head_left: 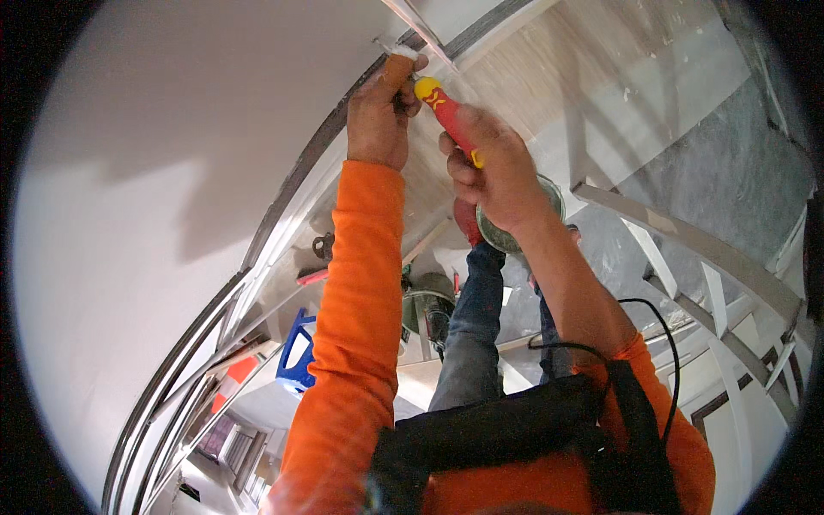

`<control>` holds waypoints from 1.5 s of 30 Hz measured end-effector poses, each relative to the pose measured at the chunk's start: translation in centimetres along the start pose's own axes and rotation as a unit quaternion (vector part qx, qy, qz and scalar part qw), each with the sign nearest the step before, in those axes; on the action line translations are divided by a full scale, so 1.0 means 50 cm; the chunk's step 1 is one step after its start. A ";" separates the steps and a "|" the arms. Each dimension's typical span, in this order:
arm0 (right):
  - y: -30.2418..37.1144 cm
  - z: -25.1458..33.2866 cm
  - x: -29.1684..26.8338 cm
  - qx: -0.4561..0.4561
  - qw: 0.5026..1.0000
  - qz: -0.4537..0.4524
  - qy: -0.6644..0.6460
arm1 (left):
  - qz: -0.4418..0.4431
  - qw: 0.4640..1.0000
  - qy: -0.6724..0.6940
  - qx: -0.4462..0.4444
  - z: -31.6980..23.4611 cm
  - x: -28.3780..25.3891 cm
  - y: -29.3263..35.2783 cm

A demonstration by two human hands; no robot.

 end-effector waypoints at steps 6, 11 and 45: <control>-0.027 0.063 0.004 -0.234 0.897 -0.013 0.374 | 0.003 0.998 0.056 -0.017 0.000 0.018 -0.004; 0.020 0.026 0.025 0.039 0.984 -0.078 0.154 | -0.030 0.999 0.033 0.003 -0.006 -0.005 0.010; -0.009 0.076 0.051 -0.105 0.856 -0.071 0.500 | -0.026 0.999 0.027 0.008 0.012 -0.003 0.002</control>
Point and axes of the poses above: each hand's wrist, its own y-axis away from the middle knuckle, its own x-axis out of the palm, z = x × y, the point moved 7 cm from there along -y, towards the middle knuckle, and after that the axes turned 13 degrees about -x, right-handed, at the moved point
